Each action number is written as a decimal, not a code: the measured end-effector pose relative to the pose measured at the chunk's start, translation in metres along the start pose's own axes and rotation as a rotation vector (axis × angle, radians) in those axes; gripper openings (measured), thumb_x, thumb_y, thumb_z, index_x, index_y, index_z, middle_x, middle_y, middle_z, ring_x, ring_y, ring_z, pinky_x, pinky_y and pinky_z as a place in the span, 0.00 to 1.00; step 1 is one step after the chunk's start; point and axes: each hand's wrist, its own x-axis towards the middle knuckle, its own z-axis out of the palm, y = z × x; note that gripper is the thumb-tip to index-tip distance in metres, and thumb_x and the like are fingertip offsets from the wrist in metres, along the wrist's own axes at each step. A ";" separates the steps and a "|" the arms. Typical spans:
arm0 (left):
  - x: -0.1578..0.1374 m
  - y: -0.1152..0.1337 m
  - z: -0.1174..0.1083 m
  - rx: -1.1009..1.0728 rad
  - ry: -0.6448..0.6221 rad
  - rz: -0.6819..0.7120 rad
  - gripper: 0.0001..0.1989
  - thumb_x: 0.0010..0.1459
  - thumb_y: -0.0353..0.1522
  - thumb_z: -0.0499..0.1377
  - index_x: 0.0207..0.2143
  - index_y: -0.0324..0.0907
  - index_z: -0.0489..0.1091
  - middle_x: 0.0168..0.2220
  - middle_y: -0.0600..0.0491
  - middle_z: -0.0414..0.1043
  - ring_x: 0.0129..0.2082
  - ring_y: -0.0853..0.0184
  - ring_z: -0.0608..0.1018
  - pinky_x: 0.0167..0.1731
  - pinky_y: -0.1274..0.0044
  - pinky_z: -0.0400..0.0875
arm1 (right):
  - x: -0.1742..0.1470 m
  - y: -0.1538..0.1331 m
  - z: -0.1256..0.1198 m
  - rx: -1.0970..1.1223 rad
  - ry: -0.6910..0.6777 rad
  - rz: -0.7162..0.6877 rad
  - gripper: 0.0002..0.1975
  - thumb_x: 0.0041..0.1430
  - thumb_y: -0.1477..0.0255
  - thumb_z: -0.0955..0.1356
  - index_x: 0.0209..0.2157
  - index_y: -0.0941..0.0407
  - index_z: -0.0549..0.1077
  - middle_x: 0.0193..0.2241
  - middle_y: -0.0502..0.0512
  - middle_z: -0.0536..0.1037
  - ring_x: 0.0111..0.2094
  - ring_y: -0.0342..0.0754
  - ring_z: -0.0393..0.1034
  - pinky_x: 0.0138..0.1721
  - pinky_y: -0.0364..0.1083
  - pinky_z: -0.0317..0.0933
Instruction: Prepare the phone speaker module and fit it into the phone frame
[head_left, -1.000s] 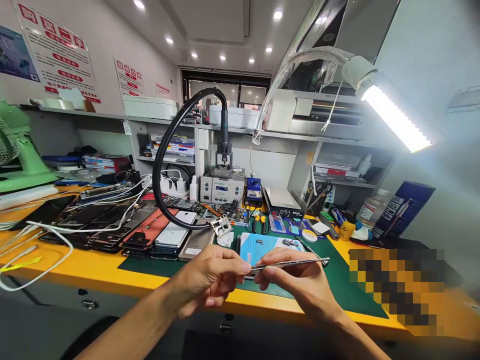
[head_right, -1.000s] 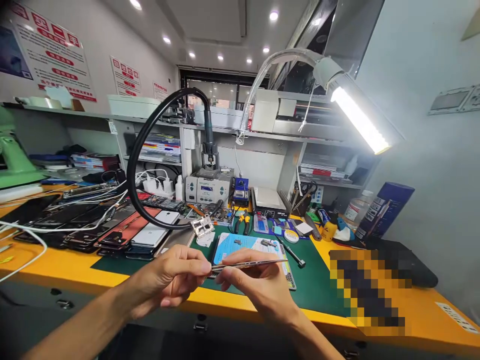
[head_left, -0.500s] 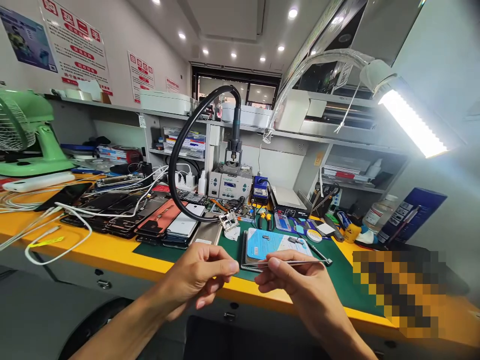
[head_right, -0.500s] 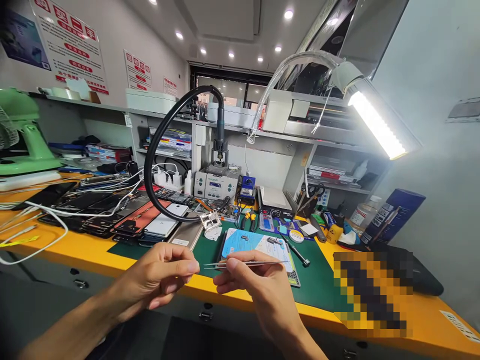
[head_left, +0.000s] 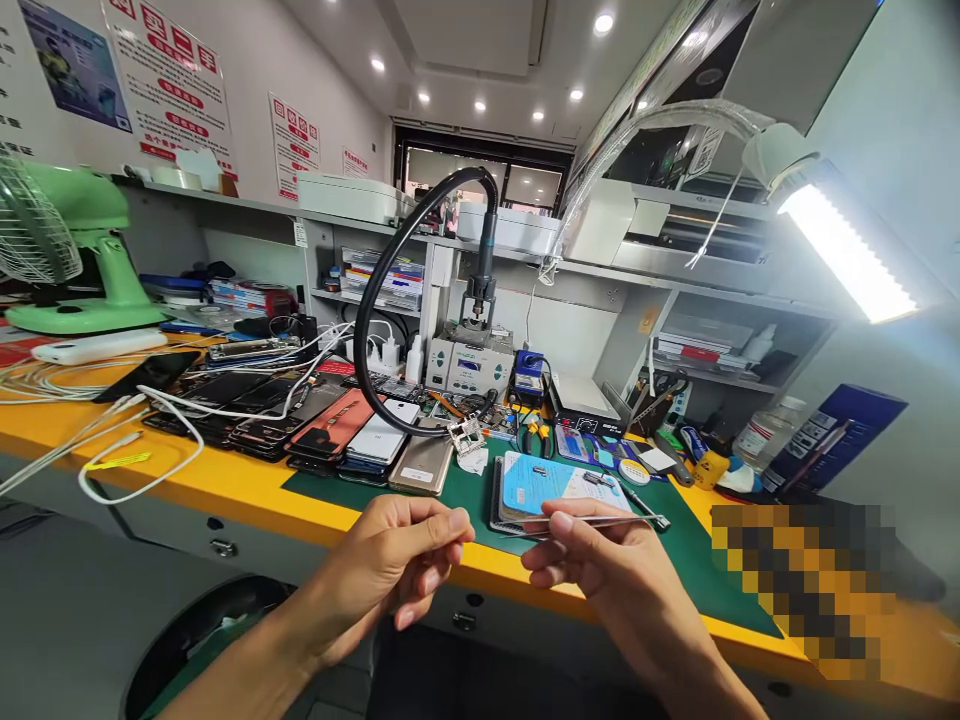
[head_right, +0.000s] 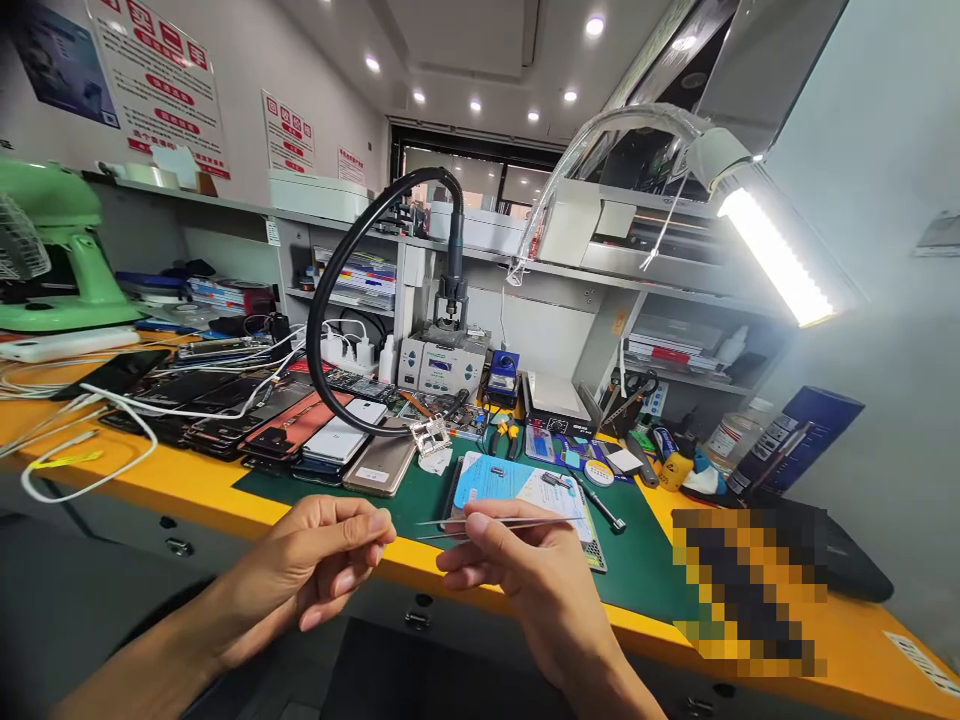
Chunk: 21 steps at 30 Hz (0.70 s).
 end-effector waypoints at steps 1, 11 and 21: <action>0.000 -0.001 0.001 -0.011 -0.003 -0.002 0.15 0.55 0.40 0.69 0.25 0.36 0.77 0.19 0.56 0.66 0.13 0.79 0.60 0.08 0.88 0.56 | 0.001 0.001 0.000 0.009 -0.009 0.016 0.10 0.52 0.70 0.80 0.34 0.61 0.83 0.31 0.60 0.86 0.27 0.49 0.83 0.29 0.43 0.77; 0.001 -0.002 -0.003 -0.187 -0.109 -0.222 0.09 0.57 0.33 0.67 0.30 0.33 0.78 0.26 0.54 0.69 0.16 0.79 0.64 0.08 0.89 0.54 | 0.004 0.003 0.004 0.006 -0.136 0.116 0.09 0.54 0.71 0.79 0.32 0.60 0.79 0.29 0.58 0.85 0.30 0.51 0.83 0.33 0.44 0.77; 0.003 -0.006 -0.012 -0.282 -0.191 -0.397 0.10 0.51 0.32 0.70 0.30 0.31 0.79 0.24 0.56 0.66 0.15 0.80 0.62 0.06 0.89 0.50 | 0.007 0.004 0.004 -0.075 -0.237 0.165 0.11 0.57 0.70 0.77 0.32 0.59 0.74 0.30 0.62 0.86 0.29 0.49 0.83 0.34 0.47 0.76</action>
